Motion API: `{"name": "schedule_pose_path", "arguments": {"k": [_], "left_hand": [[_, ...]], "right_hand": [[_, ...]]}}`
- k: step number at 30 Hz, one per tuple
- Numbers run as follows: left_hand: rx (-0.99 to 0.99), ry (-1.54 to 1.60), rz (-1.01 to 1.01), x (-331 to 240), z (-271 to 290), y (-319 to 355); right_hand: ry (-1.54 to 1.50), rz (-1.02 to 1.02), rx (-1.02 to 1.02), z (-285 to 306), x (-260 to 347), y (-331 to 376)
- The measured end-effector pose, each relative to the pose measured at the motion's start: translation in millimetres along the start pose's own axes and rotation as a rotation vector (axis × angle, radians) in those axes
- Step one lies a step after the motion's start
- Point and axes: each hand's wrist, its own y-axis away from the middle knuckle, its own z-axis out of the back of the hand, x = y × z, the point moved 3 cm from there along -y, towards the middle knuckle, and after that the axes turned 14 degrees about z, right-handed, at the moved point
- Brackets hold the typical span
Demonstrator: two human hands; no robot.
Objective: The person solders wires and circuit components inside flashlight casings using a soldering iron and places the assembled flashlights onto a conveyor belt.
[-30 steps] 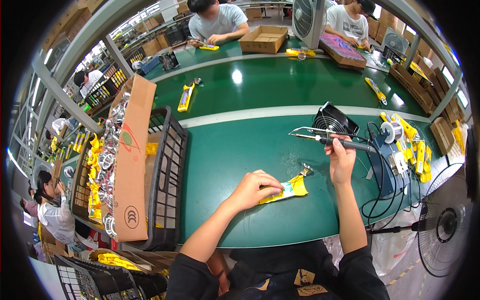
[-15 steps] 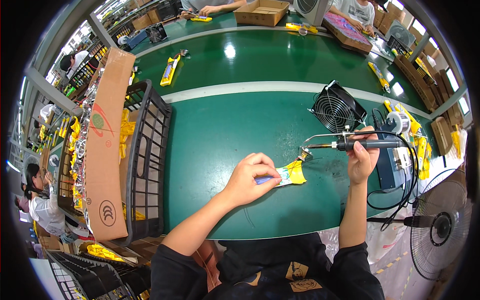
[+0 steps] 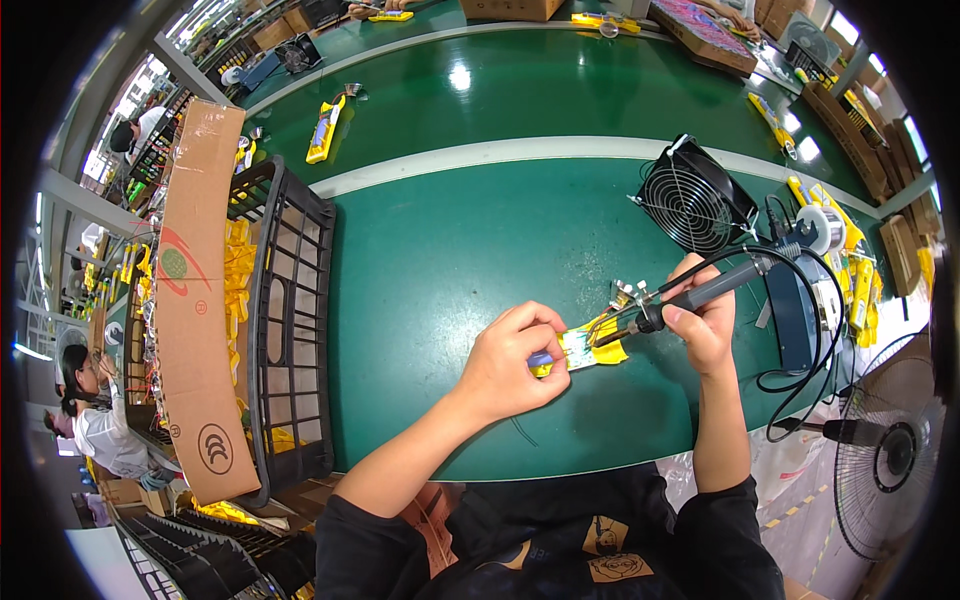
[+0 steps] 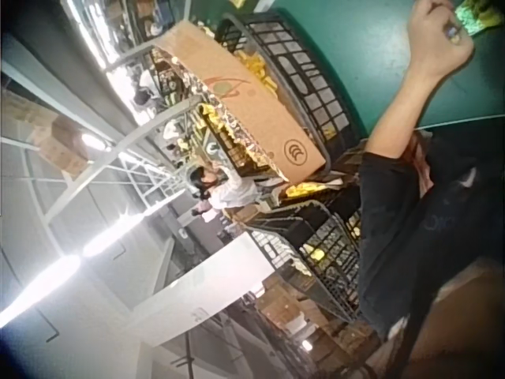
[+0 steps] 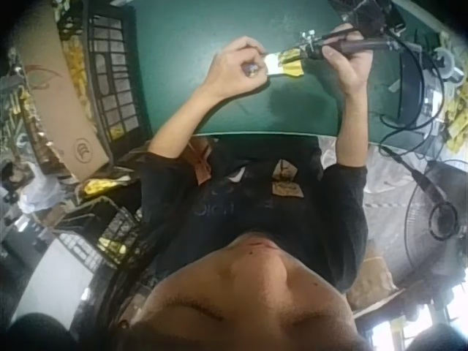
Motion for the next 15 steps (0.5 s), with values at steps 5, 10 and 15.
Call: {"name": "schedule_pose_path", "arguments": {"k": [5,10,15], "left_hand": [[0.002,0.016,0.001,1.1,0.6,0.1],[-0.005,0.011,0.002,0.7,0.1,0.2],[-0.003,0.018,0.01,-0.1,-1.6,0.5]], "right_hand": [[0.015,0.024,0.008,-4.0,-2.9,0.1],[0.014,-0.094,0.063,-6.1,-0.3,-0.9],[0.038,-0.023,0.075,-4.7,-2.9,-0.6]]}}
